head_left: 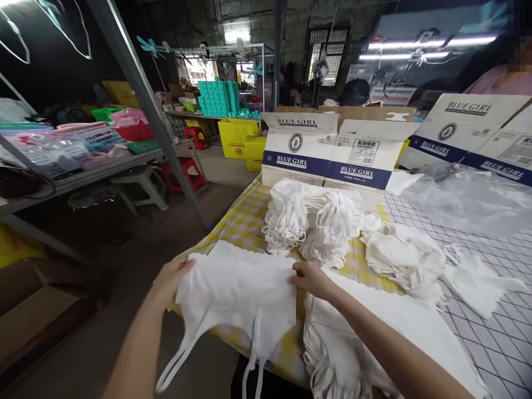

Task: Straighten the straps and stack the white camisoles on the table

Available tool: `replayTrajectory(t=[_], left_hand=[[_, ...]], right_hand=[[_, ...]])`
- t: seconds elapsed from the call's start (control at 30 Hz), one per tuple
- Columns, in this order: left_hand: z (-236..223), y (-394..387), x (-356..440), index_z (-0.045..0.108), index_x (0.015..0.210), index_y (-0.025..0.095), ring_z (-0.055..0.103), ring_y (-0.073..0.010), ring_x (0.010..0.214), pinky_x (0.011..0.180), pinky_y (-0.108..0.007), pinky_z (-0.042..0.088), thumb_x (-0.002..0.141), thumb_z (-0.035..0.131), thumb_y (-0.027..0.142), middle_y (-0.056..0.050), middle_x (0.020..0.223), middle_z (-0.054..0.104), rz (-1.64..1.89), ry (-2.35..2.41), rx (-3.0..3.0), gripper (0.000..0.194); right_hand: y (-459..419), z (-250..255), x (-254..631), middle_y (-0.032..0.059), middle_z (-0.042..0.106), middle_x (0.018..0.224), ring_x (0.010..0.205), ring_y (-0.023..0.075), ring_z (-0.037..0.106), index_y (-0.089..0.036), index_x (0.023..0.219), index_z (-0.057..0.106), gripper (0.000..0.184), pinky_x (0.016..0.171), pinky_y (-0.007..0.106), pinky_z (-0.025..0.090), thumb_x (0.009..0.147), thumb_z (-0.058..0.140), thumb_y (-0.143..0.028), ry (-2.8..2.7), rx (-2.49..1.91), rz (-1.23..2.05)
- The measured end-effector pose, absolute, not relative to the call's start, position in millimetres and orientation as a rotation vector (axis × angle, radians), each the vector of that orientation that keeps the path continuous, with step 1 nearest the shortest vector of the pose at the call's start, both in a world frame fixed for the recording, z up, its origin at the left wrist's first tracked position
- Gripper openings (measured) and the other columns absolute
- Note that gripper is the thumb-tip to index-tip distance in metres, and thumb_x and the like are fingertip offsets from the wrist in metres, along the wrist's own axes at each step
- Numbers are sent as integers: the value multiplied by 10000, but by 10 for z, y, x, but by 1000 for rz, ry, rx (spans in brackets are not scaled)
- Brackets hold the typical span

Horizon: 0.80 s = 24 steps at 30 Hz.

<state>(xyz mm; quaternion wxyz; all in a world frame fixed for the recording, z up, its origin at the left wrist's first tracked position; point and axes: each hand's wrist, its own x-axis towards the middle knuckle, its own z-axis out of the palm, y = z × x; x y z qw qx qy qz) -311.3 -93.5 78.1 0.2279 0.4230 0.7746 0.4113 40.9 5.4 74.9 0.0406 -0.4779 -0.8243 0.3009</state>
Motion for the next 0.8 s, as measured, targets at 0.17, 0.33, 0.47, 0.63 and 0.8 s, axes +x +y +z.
replayTrajectory(t=[0.17,0.33,0.47,0.63,0.8], left_hand=[[441,-329,-3138,589,634,165,578,-196,644,581,-271,387,745,538,373,6,569,579,929,2265,1379,240],[259,-85,-3216,586,743,147,554,-143,664,651,-298,422,848,491,378,5,676,579,739,2387,1506,271],[171,57,-3205,591,895,139,580,-140,757,721,-339,471,861,505,397,-22,844,612,605,2454,1529,274],[180,135,-3145,600,900,149,592,-162,764,728,-336,458,846,523,369,-28,822,624,575,2518,1556,238],[339,12,-2974,546,1061,141,559,-245,944,809,-328,413,816,499,294,-95,894,606,761,2628,1620,292]], right_hand=[[417,326,113,80,664,769,767,199,622,-155,689,622,86,615,234,381,750,562,-166,-2566,-1676,708],[518,245,127,137,666,932,888,261,631,-148,865,651,145,697,301,432,779,548,-200,-2568,-1857,571],[554,224,94,177,658,977,933,306,624,-127,926,647,192,727,341,445,813,536,-237,-2553,-1932,510],[547,287,60,208,654,988,927,321,624,-108,1014,615,236,724,350,438,827,514,-210,-2539,-1923,501],[353,590,500,112,672,908,819,245,635,-174,1094,552,289,652,286,410,845,494,-308,-2518,-1821,550]])
